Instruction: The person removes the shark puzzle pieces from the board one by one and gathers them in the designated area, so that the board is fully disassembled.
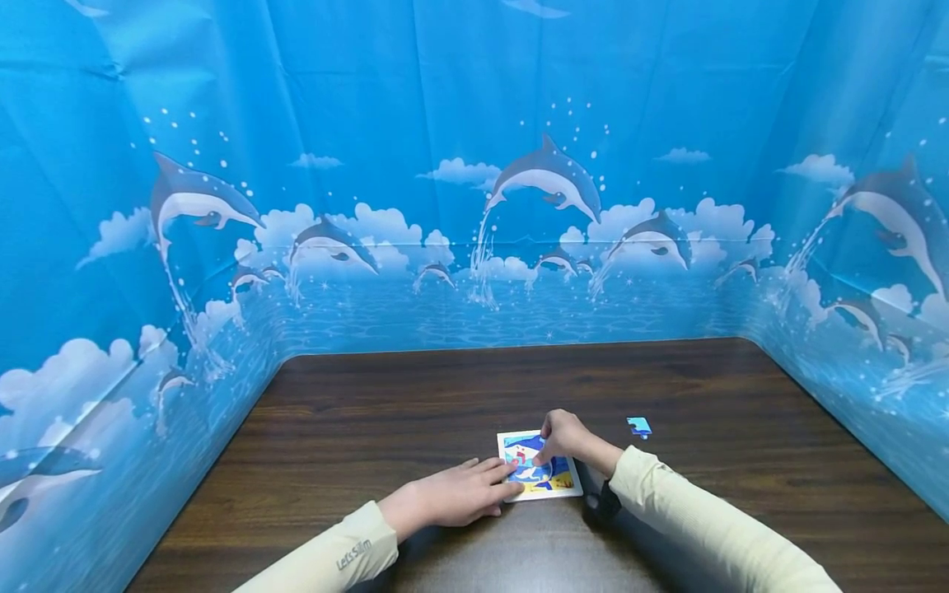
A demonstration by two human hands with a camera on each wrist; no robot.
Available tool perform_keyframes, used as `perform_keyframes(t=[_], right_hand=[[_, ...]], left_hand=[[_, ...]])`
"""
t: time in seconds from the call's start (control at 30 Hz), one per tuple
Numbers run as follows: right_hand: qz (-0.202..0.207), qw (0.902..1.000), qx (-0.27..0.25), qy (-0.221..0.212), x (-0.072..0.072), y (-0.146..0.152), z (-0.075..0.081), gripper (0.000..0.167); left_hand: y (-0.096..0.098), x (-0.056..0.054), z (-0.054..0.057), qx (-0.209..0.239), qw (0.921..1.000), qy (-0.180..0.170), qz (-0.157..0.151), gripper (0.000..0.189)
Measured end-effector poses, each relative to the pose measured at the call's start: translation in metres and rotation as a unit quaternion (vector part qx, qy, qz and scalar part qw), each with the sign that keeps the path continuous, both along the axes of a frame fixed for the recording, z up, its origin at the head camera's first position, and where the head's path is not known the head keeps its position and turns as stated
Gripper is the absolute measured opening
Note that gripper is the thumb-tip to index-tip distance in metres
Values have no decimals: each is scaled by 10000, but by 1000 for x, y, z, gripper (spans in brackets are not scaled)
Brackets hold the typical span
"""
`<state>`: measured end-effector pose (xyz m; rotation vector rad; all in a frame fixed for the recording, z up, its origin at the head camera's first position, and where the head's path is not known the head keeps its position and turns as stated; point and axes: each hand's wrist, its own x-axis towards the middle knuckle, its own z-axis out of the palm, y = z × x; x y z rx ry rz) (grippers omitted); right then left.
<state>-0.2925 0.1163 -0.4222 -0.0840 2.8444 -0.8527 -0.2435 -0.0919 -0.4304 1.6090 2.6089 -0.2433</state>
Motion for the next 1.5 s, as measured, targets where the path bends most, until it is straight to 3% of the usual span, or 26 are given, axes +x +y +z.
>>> perform_keyframes(t=[0.2,0.57,0.83,1.03,1.23,1.5], right_hand=[[-154,9999,-28,-69,-1,-1,-1,36],[-203,9990,-315,254,-2,1,-1,34],[329,9979,-267,483,-5,6,-3,31],[533,9975,-120,454,-2,5,2,28],[722,9963,-257,384,-7,13,-4,25],[958,9926,-277,692,-7,12,-3,24]], left_hand=[[0,-1,-1,-27,10000,44,28,43],[0,1,1,-20,10000,18,27,42],[0,1,2,-17,10000,15,29,42],[0,1,2,-25,9999,-102,64,43],[2,2,2,-36,9997,-212,89,43],[1,2,5,-21,9999,-138,50,43]])
